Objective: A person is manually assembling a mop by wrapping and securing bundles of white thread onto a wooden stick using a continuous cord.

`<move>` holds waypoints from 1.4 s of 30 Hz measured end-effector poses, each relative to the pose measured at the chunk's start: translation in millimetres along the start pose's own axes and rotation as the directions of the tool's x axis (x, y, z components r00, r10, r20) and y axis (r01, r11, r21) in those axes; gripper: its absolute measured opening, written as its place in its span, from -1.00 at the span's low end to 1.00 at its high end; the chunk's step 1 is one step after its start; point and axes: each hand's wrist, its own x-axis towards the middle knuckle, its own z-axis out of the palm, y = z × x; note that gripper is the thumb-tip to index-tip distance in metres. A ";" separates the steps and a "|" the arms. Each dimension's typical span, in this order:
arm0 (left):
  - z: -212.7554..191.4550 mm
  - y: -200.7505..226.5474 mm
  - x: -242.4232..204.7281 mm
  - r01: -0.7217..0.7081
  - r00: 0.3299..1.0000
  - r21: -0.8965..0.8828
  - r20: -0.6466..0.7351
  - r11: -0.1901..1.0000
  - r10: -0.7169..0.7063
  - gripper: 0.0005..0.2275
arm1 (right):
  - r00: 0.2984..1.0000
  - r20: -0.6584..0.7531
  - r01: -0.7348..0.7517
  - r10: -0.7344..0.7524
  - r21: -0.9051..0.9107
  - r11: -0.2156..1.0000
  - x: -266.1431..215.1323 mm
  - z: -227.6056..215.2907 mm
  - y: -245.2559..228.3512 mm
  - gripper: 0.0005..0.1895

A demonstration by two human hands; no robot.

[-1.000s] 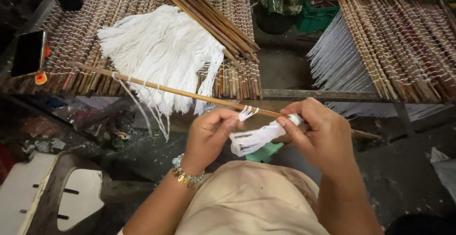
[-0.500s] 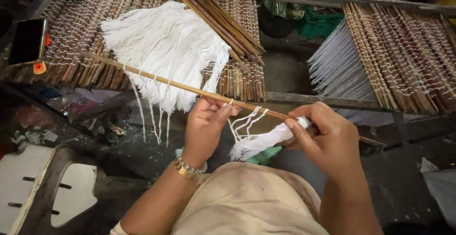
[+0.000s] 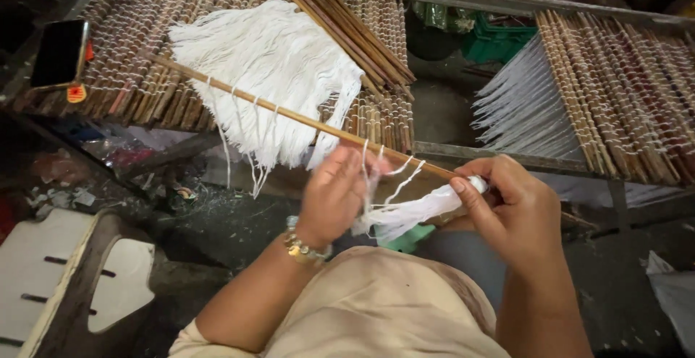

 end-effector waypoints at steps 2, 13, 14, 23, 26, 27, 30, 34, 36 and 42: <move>15.9 -8.6 0.7 0.041 0.998 -0.176 0.061 0.984 -0.031 -0.77 | 1.000 -0.001 0.005 -0.005 0.019 1.000 0.4 3.7 -0.6 -0.85; 29.0 21.6 22.9 -0.118 0.976 -0.699 -0.211 0.706 -0.046 -0.82 | 0.998 -0.004 -0.058 0.058 -0.114 0.992 -2.8 13.8 3.1 -0.90; 25.6 23.7 24.7 -0.137 0.974 -0.689 -0.224 0.712 -0.029 -0.85 | 0.997 -0.020 -0.079 0.077 -0.129 0.988 -3.7 13.9 8.0 -0.91; -14.0 1.9 26.3 -0.077 0.994 -0.590 -0.107 0.804 0.017 -0.76 | 1.000 -0.016 -0.020 0.016 -0.281 0.960 7.4 1.7 16.8 -0.90; -80.7 -24.2 12.9 -0.004 1.000 -0.581 0.006 0.814 0.010 -0.60 | 0.997 -0.010 0.065 -0.072 -0.309 0.949 19.2 -20.7 13.8 -0.91; -105.0 -33.9 6.0 0.047 0.999 -0.574 0.022 0.818 -0.042 -0.52 | 0.994 -0.011 0.106 -0.113 -0.276 0.955 22.5 -30.0 12.1 -0.92; -164.1 -59.1 -33.6 0.054 0.974 -0.386 -0.181 0.921 -0.133 -0.52 | 0.983 -0.008 0.177 -0.185 -0.245 0.953 31.1 -46.0 -2.7 -0.92; -231.2 -109.3 -69.6 0.113 0.847 -0.419 -0.433 0.901 -0.307 -0.65 | 0.968 -0.002 0.240 -0.253 -0.306 0.921 31.0 -49.7 -2.0 -0.87; -276.4 -162.1 -83.3 0.204 0.361 -0.393 -0.821 0.897 -0.442 -0.70 | 0.969 0.011 0.239 -0.246 -0.292 0.926 32.2 -48.9 -7.1 -0.88; -11.8 -50.6 -38.2 0.223 0.973 0.212 0.003 0.951 -0.229 -0.70 | 0.984 0.161 0.097 -0.076 -0.127 0.987 19.6 -14.6 -35.8 -0.84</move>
